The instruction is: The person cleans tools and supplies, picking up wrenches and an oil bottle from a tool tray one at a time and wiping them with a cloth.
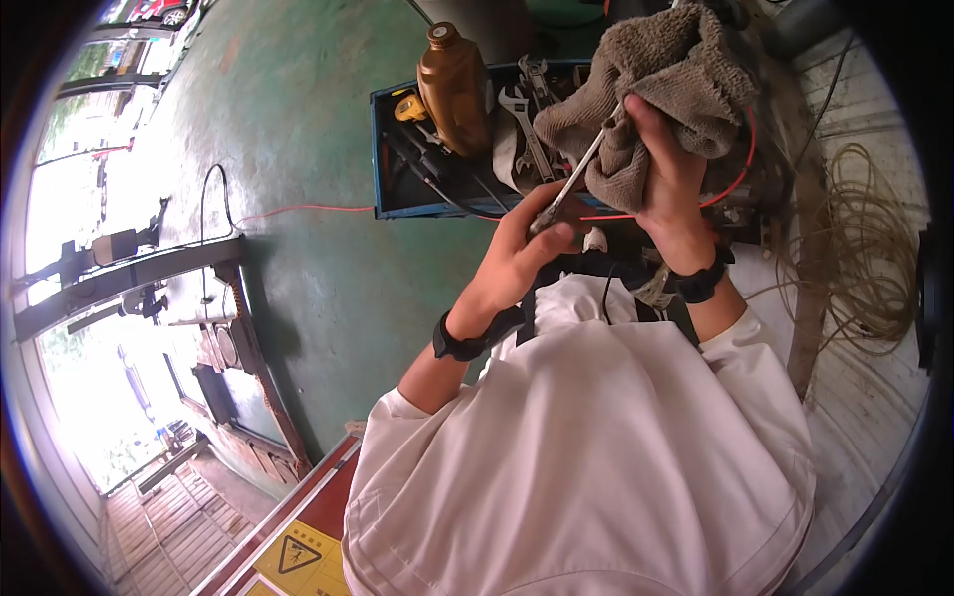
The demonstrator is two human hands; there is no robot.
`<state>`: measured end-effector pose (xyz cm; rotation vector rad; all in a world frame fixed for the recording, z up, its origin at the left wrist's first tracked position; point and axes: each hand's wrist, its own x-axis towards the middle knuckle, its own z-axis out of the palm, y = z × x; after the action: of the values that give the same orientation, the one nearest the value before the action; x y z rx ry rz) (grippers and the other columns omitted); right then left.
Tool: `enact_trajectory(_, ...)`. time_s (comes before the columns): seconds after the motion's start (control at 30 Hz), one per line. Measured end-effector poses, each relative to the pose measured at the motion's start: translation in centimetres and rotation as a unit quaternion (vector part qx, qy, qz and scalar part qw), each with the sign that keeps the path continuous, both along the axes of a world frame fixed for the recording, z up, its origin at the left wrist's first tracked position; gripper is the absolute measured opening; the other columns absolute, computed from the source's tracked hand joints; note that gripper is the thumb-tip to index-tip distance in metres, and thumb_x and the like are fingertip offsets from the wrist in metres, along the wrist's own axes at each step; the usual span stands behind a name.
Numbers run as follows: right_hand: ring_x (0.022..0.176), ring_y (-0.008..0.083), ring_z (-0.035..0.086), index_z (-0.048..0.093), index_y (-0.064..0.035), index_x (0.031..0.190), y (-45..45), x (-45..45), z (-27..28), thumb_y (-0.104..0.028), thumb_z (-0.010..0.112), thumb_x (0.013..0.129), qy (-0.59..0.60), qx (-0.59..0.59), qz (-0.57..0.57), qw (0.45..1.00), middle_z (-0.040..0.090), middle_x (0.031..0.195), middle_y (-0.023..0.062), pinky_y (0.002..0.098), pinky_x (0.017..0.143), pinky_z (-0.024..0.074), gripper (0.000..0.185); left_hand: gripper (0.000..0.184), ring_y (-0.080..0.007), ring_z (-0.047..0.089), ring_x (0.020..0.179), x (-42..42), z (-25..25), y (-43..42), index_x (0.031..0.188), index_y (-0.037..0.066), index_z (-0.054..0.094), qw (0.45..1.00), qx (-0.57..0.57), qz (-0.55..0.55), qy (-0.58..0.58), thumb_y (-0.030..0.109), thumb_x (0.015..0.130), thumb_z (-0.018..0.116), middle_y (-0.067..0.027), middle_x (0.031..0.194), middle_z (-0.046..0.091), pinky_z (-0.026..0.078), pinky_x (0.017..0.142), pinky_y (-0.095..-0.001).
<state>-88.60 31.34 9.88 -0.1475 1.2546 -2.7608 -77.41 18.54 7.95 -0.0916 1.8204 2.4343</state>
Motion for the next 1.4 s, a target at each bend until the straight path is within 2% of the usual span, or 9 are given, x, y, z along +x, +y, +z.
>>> enact_trajectory(0.33, 0.082, 0.0237, 0.06, 0.057, -0.0069, 0.116, 1.8, 0.7, -1.7, -0.019, 0.075, 0.064, 0.388, 0.375, -0.089, 0.837, 0.061, 0.095, 0.0096, 0.0316, 0.073, 0.0474, 0.057, 0.071, -0.0178, 0.062, 0.055, 1.5, 1.1, -0.7, 0.124, -0.009, 0.043, 0.998, -0.026, 0.036, 0.046, 0.054, 0.091, 0.041, -0.0144, 0.076, 0.063, 0.051, 0.056, -0.028)
enact_trajectory(0.47, 0.071, 0.0276, 0.054, 0.058, -0.0171, 0.118, 2.7, 1.8, -0.9, -0.032, 0.072, 0.062, 0.509, 0.488, 0.016, 0.709, 0.056, 0.083, 0.0078, 0.0363, 0.061, 0.0439, 0.061, 0.035, -0.0124, 0.061, 0.075, 1.7, -0.8, -1.3, 0.105, -0.005, 0.058, 0.94, -0.259, 0.1, 0.199, 0.027, 0.091, 0.052, -0.0096, 0.087, 0.066, 0.05, 0.07, -0.0269)
enact_trajectory(0.53, 0.069, 0.0268, 0.054, 0.058, -0.0181, 0.119, 2.8, 1.7, -0.8, -0.033, 0.072, 0.062, 0.539, 0.493, 0.026, 0.682, 0.056, 0.081, 0.0076, 0.0356, 0.059, 0.0427, 0.06, 0.028, -0.0099, 0.059, 0.082, 2.0, -0.1, -1.4, 0.101, -0.004, 0.06, 0.975, -0.186, 0.078, 0.09, 0.018, 0.087, 0.053, -0.0073, 0.091, 0.067, 0.048, 0.075, -0.0267)
enact_trajectory(0.63, 0.078, 0.0238, 0.06, 0.058, -0.0124, 0.118, 3.4, -0.4, -1.0, -0.024, 0.073, 0.065, 0.501, 0.509, -0.014, 0.7, 0.061, 0.087, 0.008, 0.0346, 0.068, 0.0465, 0.055, 0.047, -0.0158, 0.063, 0.074, 2.4, 0.4, -1.7, 0.119, -0.006, 0.051, 0.998, -0.05, -0.007, 0.028, 0.033, 0.094, 0.05, -0.0123, 0.089, 0.065, 0.049, 0.071, -0.0271)
enact_trajectory(0.77, 0.096, 0.0176, 0.061, 0.055, -0.0033, 0.118, 4.0, -4.3, -4.4, -0.006, 0.071, 0.068, 0.328, 0.397, -0.042, 0.856, 0.064, 0.101, 0.0097, 0.0316, 0.084, 0.0459, 0.053, 0.062, -0.02, 0.064, 0.071, 2.7, 1.1, -0.6, 0.138, -0.005, 0.029, 1.0, 0.006, -0.026, -0.006, 0.038, 0.095, 0.044, -0.0139, 0.085, 0.064, 0.049, 0.067, -0.027)
enact_trajectory(0.93, 0.104, 0.0145, 0.057, 0.051, -0.0011, 0.12, 2.7, 0.4, -6.3, 0.0, 0.072, 0.069, 0.268, 0.253, 0.136, 0.92, 0.062, 0.109, 0.0106, 0.0303, 0.089, 0.044, 0.055, 0.046, -0.0192, 0.065, 0.072, 3.0, -0.9, -0.9, 0.122, -0.007, 0.045, 0.998, 0.054, 0.005, -0.038, 0.031, 0.096, 0.046, -0.0128, 0.085, 0.064, 0.049, 0.067, -0.026)
enact_trajectory(1.07, 0.096, 0.0123, 0.056, 0.054, -0.0021, 0.115, 1.6, 3.0, -6.0, -0.001, 0.074, 0.068, 0.176, 0.193, 0.276, 0.925, 0.061, 0.101, 0.0071, 0.0286, 0.087, 0.044, 0.051, 0.024, -0.0175, 0.065, 0.077, 3.7, -3.2, -2.6, 0.101, -0.006, 0.054, 0.992, -0.123, 0.038, 0.006, 0.015, 0.096, 0.043, -0.0113, 0.085, 0.065, 0.049, 0.066, -0.0249)
enact_trajectory(1.23, 0.086, 0.0105, 0.056, 0.056, -0.0026, 0.099, 0.8, 3.3, -6.8, -0.002, 0.074, 0.068, 0.145, 0.223, 0.285, 0.921, 0.059, 0.09, 0.0029, 0.0254, 0.08, 0.0434, 0.035, 0.016, -0.0188, 0.063, 0.087, 3.4, -2.7, -1.8, 0.101, -0.005, 0.058, 0.996, -0.091, 0.009, -0.02, 0.006, 0.09, 0.052, -0.0115, 0.093, 0.066, 0.05, 0.077, -0.0306)
enact_trajectory(1.4, 0.082, 0.0134, 0.057, 0.057, -0.004, 0.095, 2.4, 1.8, -6.0, -0.001, 0.072, 0.068, 0.24, 0.275, 0.313, 0.877, 0.06, 0.089, 0.0055, 0.0262, 0.074, 0.0439, 0.031, 0.05, -0.0236, 0.053, 0.11, 3.5, -3.5, -5.8, 0.123, 0.001, 0.049, 0.964, -0.213, -0.159, -0.02, 0.006, 0.077, 0.068, -0.015, 0.12, 0.056, 0.044, 0.091, -0.0349)
